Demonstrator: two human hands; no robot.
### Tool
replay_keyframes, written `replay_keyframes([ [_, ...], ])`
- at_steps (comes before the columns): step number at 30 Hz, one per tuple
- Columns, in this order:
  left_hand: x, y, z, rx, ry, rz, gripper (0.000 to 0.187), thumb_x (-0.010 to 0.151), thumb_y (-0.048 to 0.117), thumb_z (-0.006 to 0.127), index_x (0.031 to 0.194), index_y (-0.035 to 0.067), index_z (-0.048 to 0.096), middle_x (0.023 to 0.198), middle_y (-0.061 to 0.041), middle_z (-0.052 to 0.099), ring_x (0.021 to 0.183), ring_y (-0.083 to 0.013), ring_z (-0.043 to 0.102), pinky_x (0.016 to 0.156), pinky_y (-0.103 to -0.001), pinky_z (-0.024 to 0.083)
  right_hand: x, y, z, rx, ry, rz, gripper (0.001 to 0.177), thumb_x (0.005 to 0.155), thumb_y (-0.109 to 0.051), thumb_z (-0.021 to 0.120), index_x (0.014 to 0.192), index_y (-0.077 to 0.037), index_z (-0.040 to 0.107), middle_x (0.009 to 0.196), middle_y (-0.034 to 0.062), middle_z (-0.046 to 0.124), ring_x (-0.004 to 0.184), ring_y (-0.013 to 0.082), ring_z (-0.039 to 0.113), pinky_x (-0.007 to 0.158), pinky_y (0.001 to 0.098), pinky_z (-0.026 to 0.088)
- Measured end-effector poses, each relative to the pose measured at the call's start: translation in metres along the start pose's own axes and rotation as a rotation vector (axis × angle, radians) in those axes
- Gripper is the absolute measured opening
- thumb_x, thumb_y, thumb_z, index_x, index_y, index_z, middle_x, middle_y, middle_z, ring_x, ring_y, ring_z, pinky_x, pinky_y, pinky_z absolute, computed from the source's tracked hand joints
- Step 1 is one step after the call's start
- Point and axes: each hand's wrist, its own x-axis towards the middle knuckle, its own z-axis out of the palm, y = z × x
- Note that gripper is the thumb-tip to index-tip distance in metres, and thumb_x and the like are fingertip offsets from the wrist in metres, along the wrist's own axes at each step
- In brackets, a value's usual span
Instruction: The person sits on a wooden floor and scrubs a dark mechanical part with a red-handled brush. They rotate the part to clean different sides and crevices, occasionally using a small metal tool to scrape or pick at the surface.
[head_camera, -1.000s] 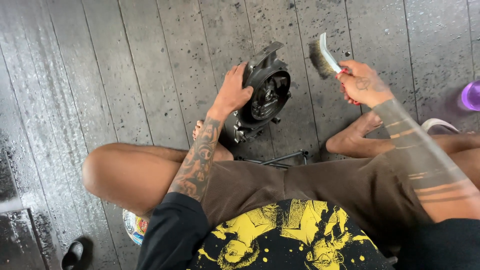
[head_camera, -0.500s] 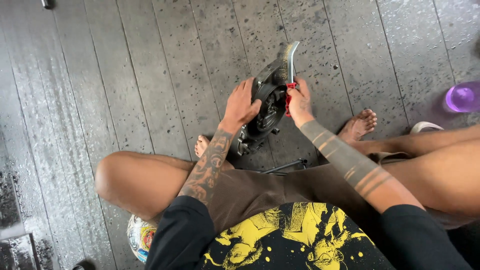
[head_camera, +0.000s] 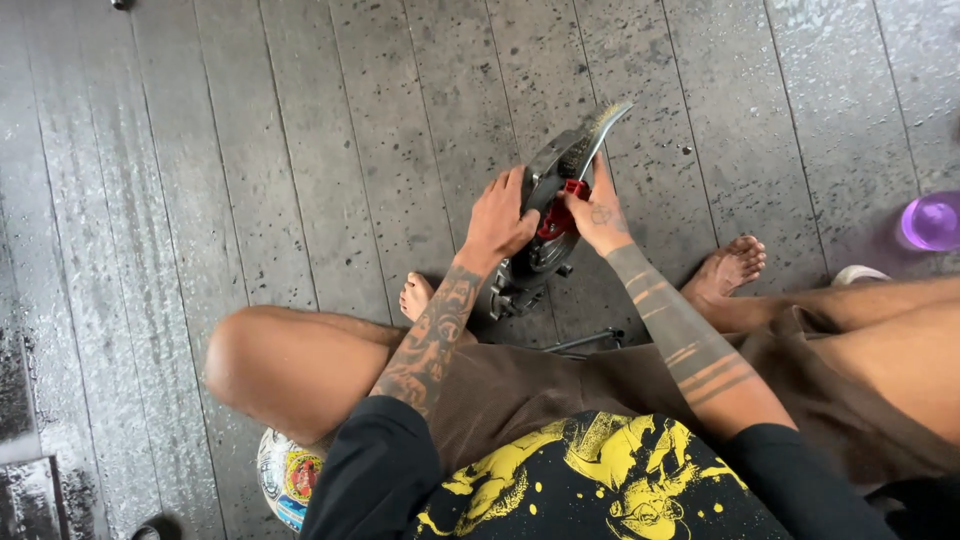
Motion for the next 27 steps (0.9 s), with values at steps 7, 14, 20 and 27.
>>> replay_keyframes([
  [7,0.001,0.009,-0.006,0.0,-0.006,-0.023,0.079,0.083,0.025,0.053,0.154,-0.001,0.032,0.143,-0.029,0.048,0.133,-0.0496,0.052,0.112,-0.061,0.046,0.001,0.015,0.001,-0.299,-0.035,-0.035,0.086,0.106,-0.028,0.058,0.166,-0.011,0.0,0.17,0.0202,0.021,0.155,0.0428,0.024,0.128,0.0581,0.01],
  [14,-0.003,0.015,-0.009,0.033,-0.022,0.007,0.077,0.085,0.025,0.052,0.155,-0.002,0.032,0.145,-0.029,0.048,0.136,-0.0482,0.051,0.112,-0.061,0.045,-0.03,-0.041,-0.013,-0.271,-0.067,-0.019,0.079,0.101,-0.021,0.053,0.166,-0.008,0.008,0.159,0.0296,0.037,0.142,0.0516,0.039,0.116,0.0613,0.035],
  [20,0.004,0.012,0.004,0.105,-0.013,0.045,0.078,0.085,0.029,0.052,0.154,-0.003,0.033,0.146,-0.029,0.048,0.136,-0.0478,0.051,0.109,-0.062,0.047,-0.02,-0.035,-0.017,-0.244,-0.078,-0.026,0.085,0.094,-0.024,0.055,0.166,-0.009,0.013,0.159,0.0293,0.037,0.143,0.0506,0.039,0.115,0.0606,0.037],
  [27,0.0,0.025,0.005,0.114,-0.047,0.024,0.078,0.086,0.029,0.05,0.155,0.0,0.031,0.149,-0.027,0.047,0.139,-0.0455,0.048,0.111,-0.062,0.046,-0.03,-0.05,-0.023,-0.202,-0.061,0.028,0.081,0.097,-0.025,0.052,0.166,-0.011,0.011,0.155,0.0313,0.042,0.133,0.0471,0.049,0.107,0.0537,0.046],
])
